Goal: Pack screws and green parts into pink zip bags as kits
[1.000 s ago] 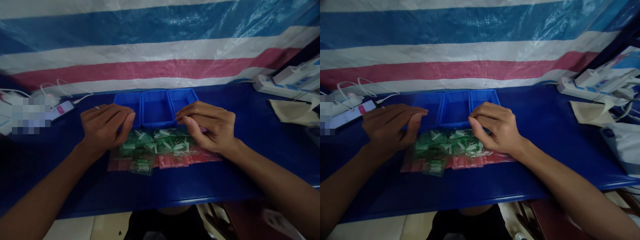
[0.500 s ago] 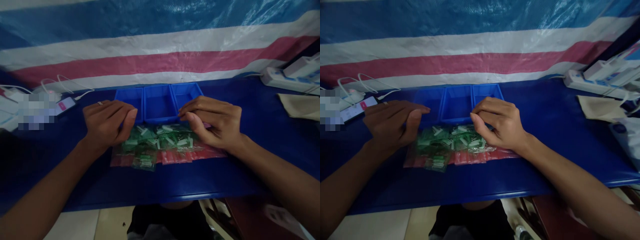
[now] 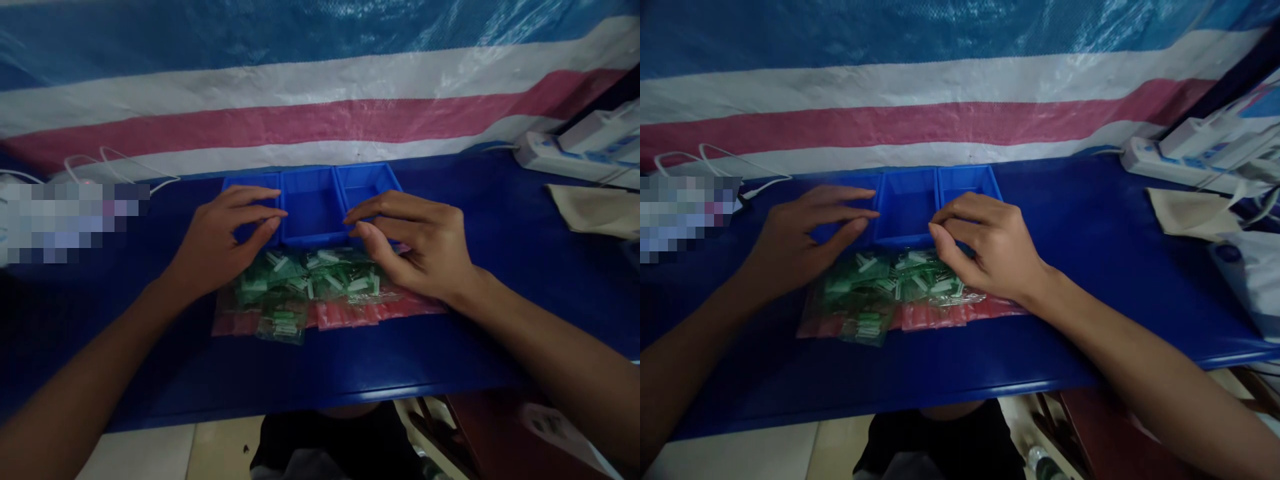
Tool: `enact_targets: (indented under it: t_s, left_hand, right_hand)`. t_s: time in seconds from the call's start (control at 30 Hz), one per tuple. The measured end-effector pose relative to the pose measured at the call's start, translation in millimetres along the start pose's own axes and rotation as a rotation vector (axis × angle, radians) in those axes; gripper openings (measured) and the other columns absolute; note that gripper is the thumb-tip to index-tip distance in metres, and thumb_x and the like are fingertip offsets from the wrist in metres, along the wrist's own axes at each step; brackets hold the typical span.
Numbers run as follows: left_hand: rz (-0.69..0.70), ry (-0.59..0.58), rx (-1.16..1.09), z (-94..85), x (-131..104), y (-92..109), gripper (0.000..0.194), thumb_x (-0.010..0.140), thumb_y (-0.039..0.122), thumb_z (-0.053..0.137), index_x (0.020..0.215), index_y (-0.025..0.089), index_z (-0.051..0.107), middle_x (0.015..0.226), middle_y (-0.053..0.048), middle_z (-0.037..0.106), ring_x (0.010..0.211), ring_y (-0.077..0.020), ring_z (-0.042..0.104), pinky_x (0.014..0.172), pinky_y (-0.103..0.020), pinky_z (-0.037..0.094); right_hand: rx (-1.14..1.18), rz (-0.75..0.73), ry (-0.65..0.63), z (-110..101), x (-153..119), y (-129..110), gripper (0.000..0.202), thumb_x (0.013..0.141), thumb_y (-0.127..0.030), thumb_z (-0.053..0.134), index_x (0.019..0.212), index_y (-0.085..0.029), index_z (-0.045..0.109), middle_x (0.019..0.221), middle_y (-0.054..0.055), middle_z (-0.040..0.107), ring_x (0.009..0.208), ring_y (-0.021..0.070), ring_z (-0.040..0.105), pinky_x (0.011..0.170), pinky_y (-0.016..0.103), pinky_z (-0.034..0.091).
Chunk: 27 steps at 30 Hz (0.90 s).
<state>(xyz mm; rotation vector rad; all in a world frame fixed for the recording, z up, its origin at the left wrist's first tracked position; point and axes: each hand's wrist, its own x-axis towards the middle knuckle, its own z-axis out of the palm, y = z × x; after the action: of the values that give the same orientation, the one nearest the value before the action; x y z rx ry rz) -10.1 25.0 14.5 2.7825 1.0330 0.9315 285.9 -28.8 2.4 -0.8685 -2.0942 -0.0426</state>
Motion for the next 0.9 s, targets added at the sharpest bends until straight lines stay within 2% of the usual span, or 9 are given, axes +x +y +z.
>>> enact_targets:
  t_s: [0.07,0.13,0.27,0.33,0.5,0.63,0.77,0.9]
  left_hand:
    - [0.0,-0.069,-0.015,1.3,-2,-4,0.025,0.112,0.043,0.064,0.12,0.031,0.085,0.147,-0.003,0.076,0.126,-0.0319,0.08,0.104,-0.047,0.07]
    - [-0.013,-0.099,-0.024,1.7,-4,-5,0.03,0.111,0.048,0.064,0.123,0.031,0.085,0.149,-0.004,0.074,0.115,-0.0331,0.084,0.092,-0.045,0.074]
    - [-0.068,-0.103,-0.055,1.1,-6,-3,0.031,0.11,0.051,0.066,0.126,0.034,0.086,0.146,-0.003,0.074,0.101,-0.0325,0.086,0.077,-0.041,0.075]
    - [-0.074,-0.095,-0.064,1.2,-6,-2,0.03,0.109,0.052,0.067,0.124,0.035,0.086,0.144,-0.002,0.075,0.104,-0.0325,0.086,0.081,-0.042,0.075]
    - [-0.04,-0.075,-0.051,3.0,-5,-2,0.026,0.109,0.051,0.068,0.117,0.036,0.088,0.138,0.003,0.079,0.117,-0.0307,0.083,0.104,-0.044,0.072]
    - [-0.032,-0.063,-0.012,4.4,-5,0,0.026,0.111,0.051,0.066,0.111,0.036,0.087,0.132,0.006,0.082,0.118,-0.028,0.083,0.101,-0.041,0.073]
    - [-0.091,-0.018,0.003,5.9,-3,4,0.023,0.111,0.048,0.065,0.119,0.037,0.084,0.127,0.008,0.084,0.119,-0.0285,0.083,0.079,-0.04,0.074]
    - [-0.14,0.048,0.004,6.8,-2,7,0.023,0.11,0.047,0.066,0.12,0.036,0.084,0.11,0.008,0.087,0.086,-0.0208,0.084,0.068,-0.036,0.067]
  right_hand:
    - [-0.028,0.048,-0.025,2,-2,0,0.034,0.112,-0.026,0.06,0.085,-0.024,0.08,0.104,0.006,0.088,0.108,0.028,0.086,0.084,0.038,0.072]
    - [-0.027,0.083,-0.08,4,-4,0,0.03,0.112,-0.026,0.061,0.092,-0.022,0.083,0.104,0.007,0.089,0.122,0.0318,0.082,0.087,0.038,0.073]
    - [0.001,0.089,-0.143,6,-7,-1,0.025,0.111,-0.025,0.063,0.108,-0.019,0.087,0.113,0.008,0.088,0.13,0.0334,0.077,0.098,0.04,0.073]
    - [-0.006,0.09,-0.153,7,-8,-2,0.026,0.111,-0.028,0.063,0.112,-0.018,0.087,0.117,0.01,0.087,0.131,0.0337,0.076,0.098,0.041,0.073]
    - [-0.065,0.104,-0.194,5,-9,-2,0.033,0.113,-0.036,0.06,0.119,-0.017,0.087,0.131,0.016,0.082,0.127,0.0341,0.079,0.102,0.044,0.072]
    - [-0.081,0.106,-0.195,4,-9,2,0.034,0.112,-0.035,0.06,0.118,-0.016,0.086,0.14,0.019,0.078,0.122,0.0382,0.081,0.098,0.054,0.072]
    - [-0.041,0.121,-0.159,2,-6,4,0.025,0.11,-0.033,0.062,0.106,-0.025,0.086,0.128,0.01,0.085,0.118,0.0359,0.082,0.101,0.055,0.07]
    - [0.006,0.017,-0.084,-1,-1,-2,0.027,0.11,-0.026,0.06,0.094,-0.03,0.081,0.103,0.004,0.087,0.103,0.0289,0.082,0.095,0.049,0.067]
